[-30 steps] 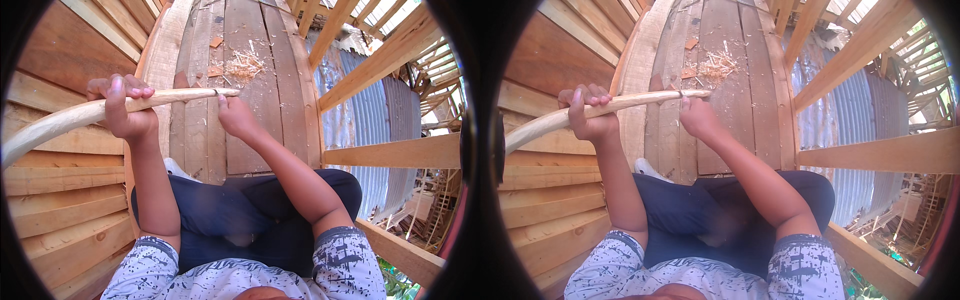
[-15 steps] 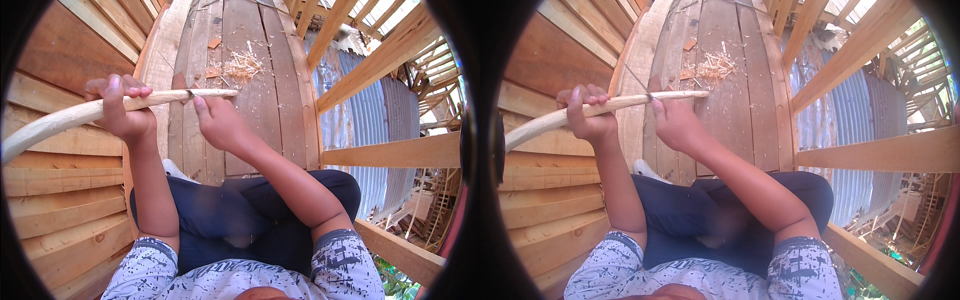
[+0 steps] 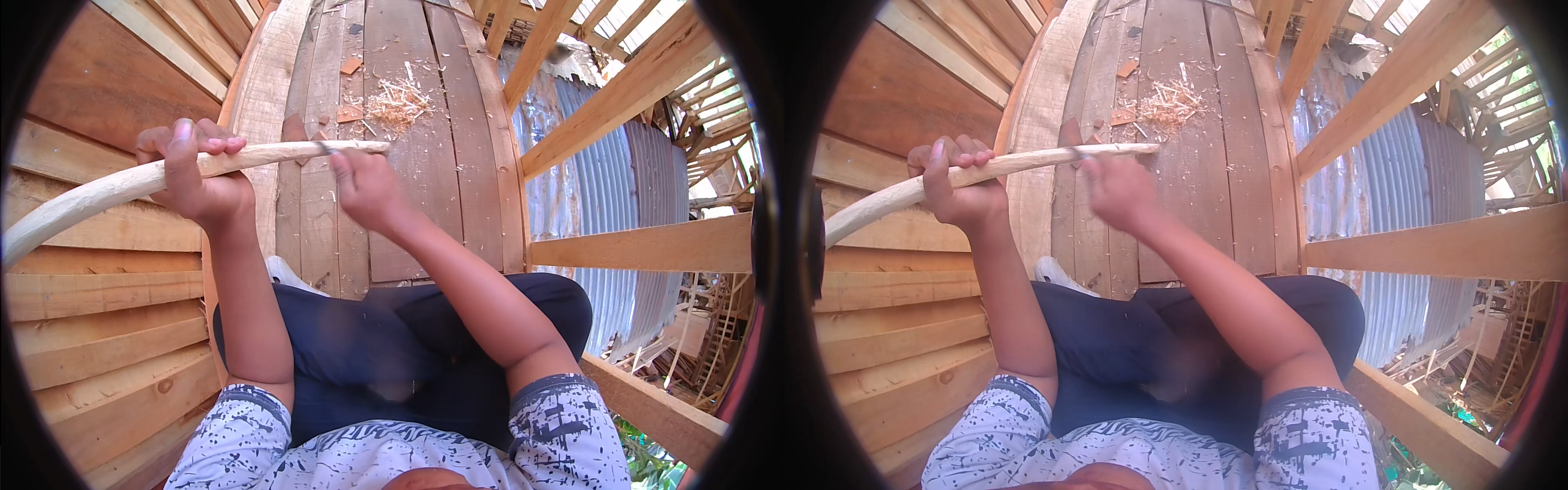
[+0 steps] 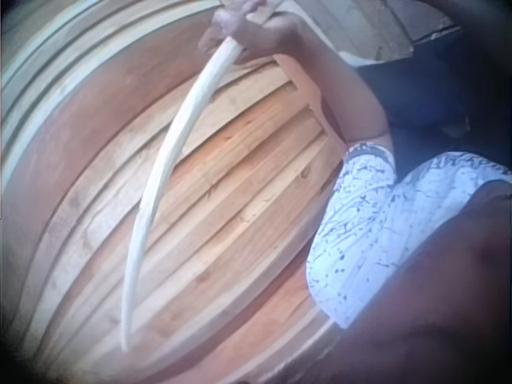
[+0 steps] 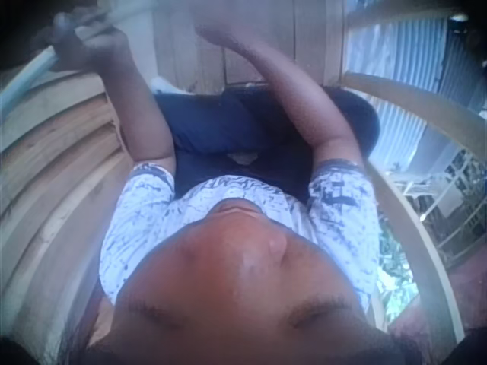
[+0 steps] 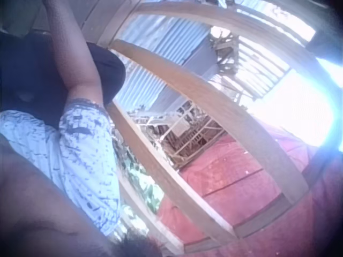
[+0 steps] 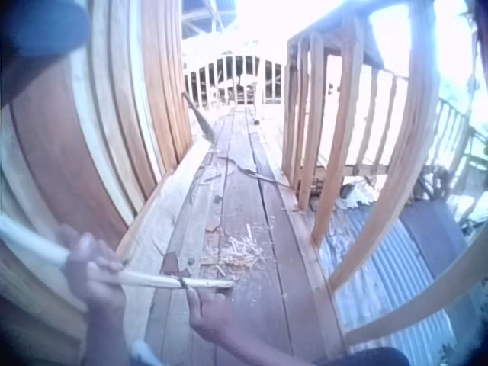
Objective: The person carves a long, curved piece of wood using a small knife. They hold the wood with their left hand and use the knife in their right hand to shave off thin layers of wood, creating wood shavings on the floor.
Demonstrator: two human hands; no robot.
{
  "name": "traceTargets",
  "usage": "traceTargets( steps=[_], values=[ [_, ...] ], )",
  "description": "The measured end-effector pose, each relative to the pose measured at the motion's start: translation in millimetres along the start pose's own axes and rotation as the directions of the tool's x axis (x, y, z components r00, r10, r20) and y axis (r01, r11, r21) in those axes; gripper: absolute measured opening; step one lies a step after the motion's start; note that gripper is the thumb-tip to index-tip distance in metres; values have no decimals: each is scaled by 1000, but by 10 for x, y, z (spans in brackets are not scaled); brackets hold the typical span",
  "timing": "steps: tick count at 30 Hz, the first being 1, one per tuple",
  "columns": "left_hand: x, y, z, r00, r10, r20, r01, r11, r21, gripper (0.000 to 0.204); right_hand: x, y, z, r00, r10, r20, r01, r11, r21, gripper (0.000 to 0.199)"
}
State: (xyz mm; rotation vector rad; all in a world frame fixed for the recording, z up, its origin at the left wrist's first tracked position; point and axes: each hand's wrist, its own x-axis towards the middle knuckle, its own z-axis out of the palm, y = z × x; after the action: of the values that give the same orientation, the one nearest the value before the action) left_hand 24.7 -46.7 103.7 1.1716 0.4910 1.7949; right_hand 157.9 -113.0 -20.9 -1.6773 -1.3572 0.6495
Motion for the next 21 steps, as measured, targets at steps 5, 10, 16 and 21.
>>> traceTargets(
  steps=[5,10,16,21],
  values=[
    [-34,18,42,1000,6,-28,-5,999,43,19,120,307,-53,965,249,84,-248,969,-22,46],
    [-21,24,46,1000,20,-13,-19,999,41,20,-52,-292,-48,999,-39,3,39,996,77,51],
    [-41,4,34,998,25,60,-24,1000,-9,20,154,377,-32,935,354,39,-353,935,-25,52],
    [-25,7,-20,998,40,39,-40,999,2,20,-29,-248,-46,999,-4,32,2,996,91,54]
  ],
)
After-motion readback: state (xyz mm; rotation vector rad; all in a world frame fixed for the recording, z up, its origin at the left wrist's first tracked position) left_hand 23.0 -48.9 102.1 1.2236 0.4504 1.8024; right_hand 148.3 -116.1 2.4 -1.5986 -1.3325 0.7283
